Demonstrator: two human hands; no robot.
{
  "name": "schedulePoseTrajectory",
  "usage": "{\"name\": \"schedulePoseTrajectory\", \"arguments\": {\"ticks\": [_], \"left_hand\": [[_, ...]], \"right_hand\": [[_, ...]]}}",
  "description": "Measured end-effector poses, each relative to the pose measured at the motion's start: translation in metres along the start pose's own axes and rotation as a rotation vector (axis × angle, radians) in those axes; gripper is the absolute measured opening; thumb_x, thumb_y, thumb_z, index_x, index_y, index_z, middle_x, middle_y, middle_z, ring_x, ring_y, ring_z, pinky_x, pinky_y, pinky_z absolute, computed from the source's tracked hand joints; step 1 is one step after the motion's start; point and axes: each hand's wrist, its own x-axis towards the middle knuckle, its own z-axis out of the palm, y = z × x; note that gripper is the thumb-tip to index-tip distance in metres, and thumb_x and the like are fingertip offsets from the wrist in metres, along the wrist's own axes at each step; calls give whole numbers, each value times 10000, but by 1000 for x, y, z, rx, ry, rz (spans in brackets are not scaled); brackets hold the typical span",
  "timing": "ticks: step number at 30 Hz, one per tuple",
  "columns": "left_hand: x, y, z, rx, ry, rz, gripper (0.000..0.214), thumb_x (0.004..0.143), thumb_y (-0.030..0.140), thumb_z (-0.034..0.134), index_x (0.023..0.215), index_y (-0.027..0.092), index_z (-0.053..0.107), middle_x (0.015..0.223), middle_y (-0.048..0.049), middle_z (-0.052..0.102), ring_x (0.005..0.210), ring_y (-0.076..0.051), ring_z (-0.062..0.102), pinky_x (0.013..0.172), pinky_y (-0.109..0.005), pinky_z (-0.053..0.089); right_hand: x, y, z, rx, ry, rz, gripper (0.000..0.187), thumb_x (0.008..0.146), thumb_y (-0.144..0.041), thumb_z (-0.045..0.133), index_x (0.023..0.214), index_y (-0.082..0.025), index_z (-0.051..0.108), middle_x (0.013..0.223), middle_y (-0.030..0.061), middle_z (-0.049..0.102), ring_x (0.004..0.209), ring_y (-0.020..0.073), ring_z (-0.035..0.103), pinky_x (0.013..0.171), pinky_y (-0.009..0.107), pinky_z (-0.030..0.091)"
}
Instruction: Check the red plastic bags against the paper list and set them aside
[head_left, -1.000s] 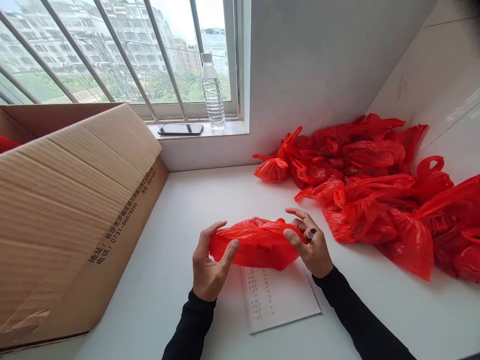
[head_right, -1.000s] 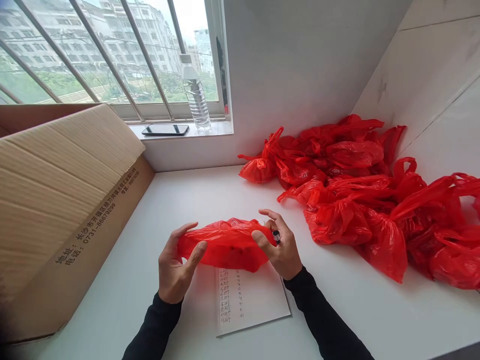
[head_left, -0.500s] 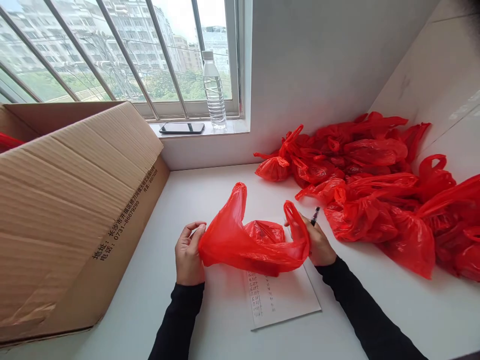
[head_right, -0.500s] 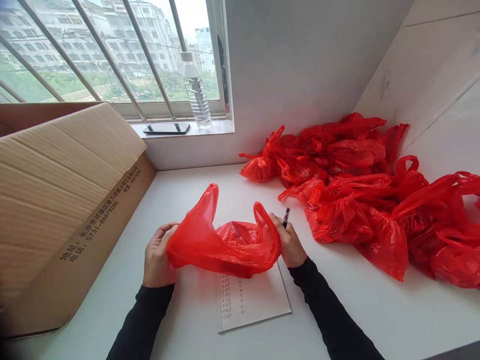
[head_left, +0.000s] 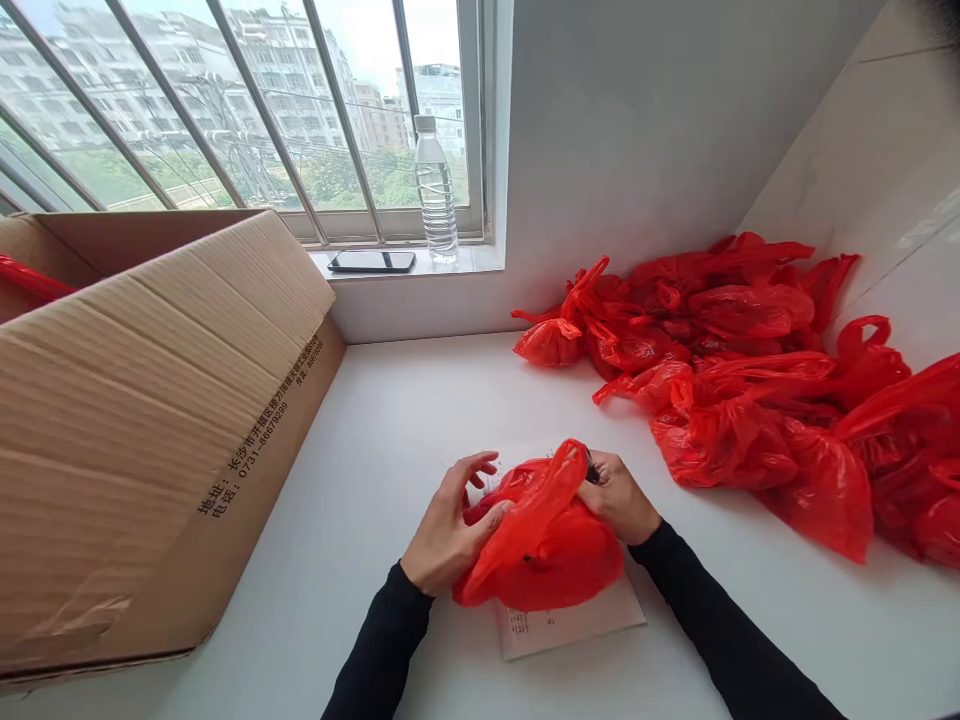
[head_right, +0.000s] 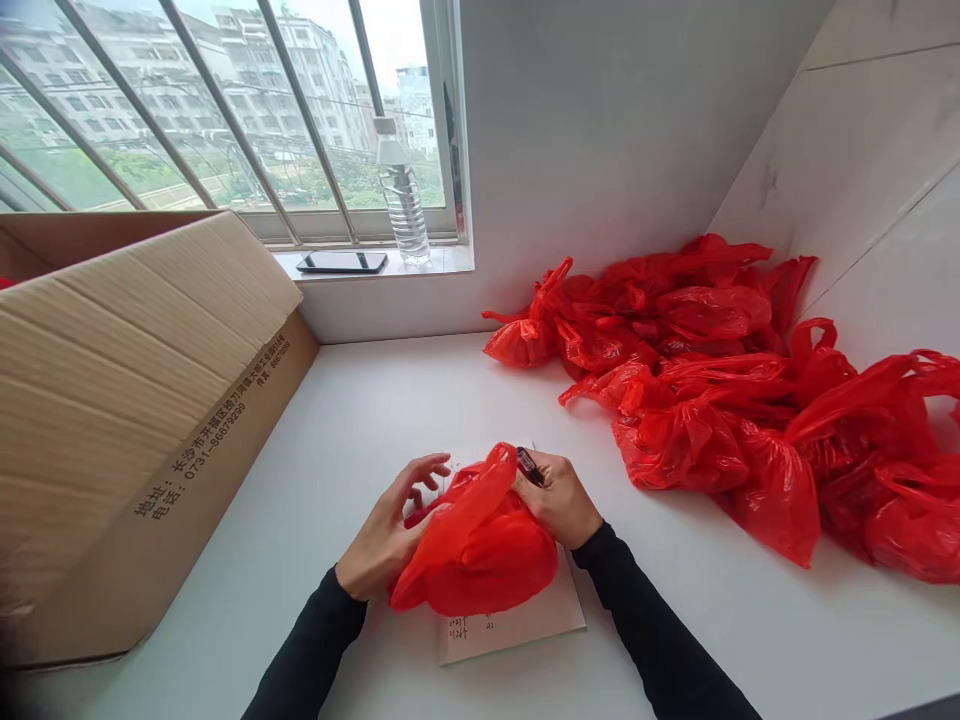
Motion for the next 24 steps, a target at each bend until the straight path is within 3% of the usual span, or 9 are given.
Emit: {"name": "schedulePoseTrajectory", "arguments": {"ticks": [2, 4, 6, 10, 13, 16, 19, 21, 24], "left_hand": [[1, 0, 3, -22, -59, 13, 414, 853, 401, 658, 1236, 246, 638, 1067, -66, 654, 831, -187, 536, 702, -301, 458], [3, -3, 5, -77, -55, 4, 266, 898, 429, 606, 1000, 203, 703, 854, -33, 647, 745, -169, 521, 660, -290, 432], [6, -9, 6, -232, 6, -39, 306, 919, 452, 577, 820, 181, 678, 731, -10, 606, 674, -148, 500, 620, -278, 421], [12, -17, 1, -678, 181, -137, 295, 811, 463, 730, 909, 190, 682, 780, 2, 667, 626, -124, 536, 581, -246, 453], [14, -16, -3, -907, 291, -191, 331, 748, 404, 792, 973, 185, 687, 796, -6, 707, 614, -143, 600, 558, -244, 487], [15, -14, -6, -1037, 328, -228, 197, 752, 330, 754, 844, 166, 697, 708, -4, 702, 561, -151, 616, 501, -237, 493], [16, -15, -10, -1185, 421, -240, 156, 735, 297, 720, 661, 172, 663, 596, 13, 670, 515, -149, 618, 487, -234, 515], [16, -16, -13, -1311, 411, -240, 168, 762, 313, 703, 667, 176, 680, 612, -3, 695, 577, -186, 674, 568, -273, 573], [14, -15, -16, -1454, 284, -235, 209, 841, 370, 661, 850, 177, 741, 742, -47, 762, 796, -268, 748, 759, -353, 614]], "right_hand": [[2, -7, 2, 66, -8, -4, 316, 916, -467, 607, 878, -161, 675, 708, 6, 574, 670, 164, 541, 620, 268, 453], [4, -9, 0, 52, 69, -3, 389, 944, -490, 555, 1138, -168, 657, 688, -16, 551, 636, 157, 526, 633, 274, 467], [7, -5, -7, -45, 213, 18, 479, 951, -514, 525, 1295, -182, 568, 676, -38, 521, 611, 154, 509, 649, 287, 474], [13, 18, -20, -363, 417, 121, 485, 927, -453, 517, 1317, -166, 537, 942, 64, 648, 793, 210, 623, 820, 385, 514], [17, 34, -24, -476, 410, 95, 434, 913, -344, 483, 1287, -149, 587, 1159, 138, 647, 984, 248, 644, 931, 429, 507], [17, 37, -24, -544, 403, 30, 409, 907, -312, 485, 1252, -152, 634, 1175, 150, 638, 1082, 281, 617, 995, 480, 482], [11, 17, -19, -524, 483, -100, 308, 928, -301, 505, 1162, -182, 665, 1166, 131, 644, 1124, 288, 584, 994, 488, 473], [4, -9, -10, -446, 512, -238, 208, 954, -275, 509, 1077, -212, 664, 1099, 93, 661, 1010, 247, 606, 898, 425, 505], [0, -55, 11, -371, 331, -510, 136, 960, -188, 519, 1010, -222, 640, 978, 57, 665, 906, 205, 601, 808, 353, 501]]}}
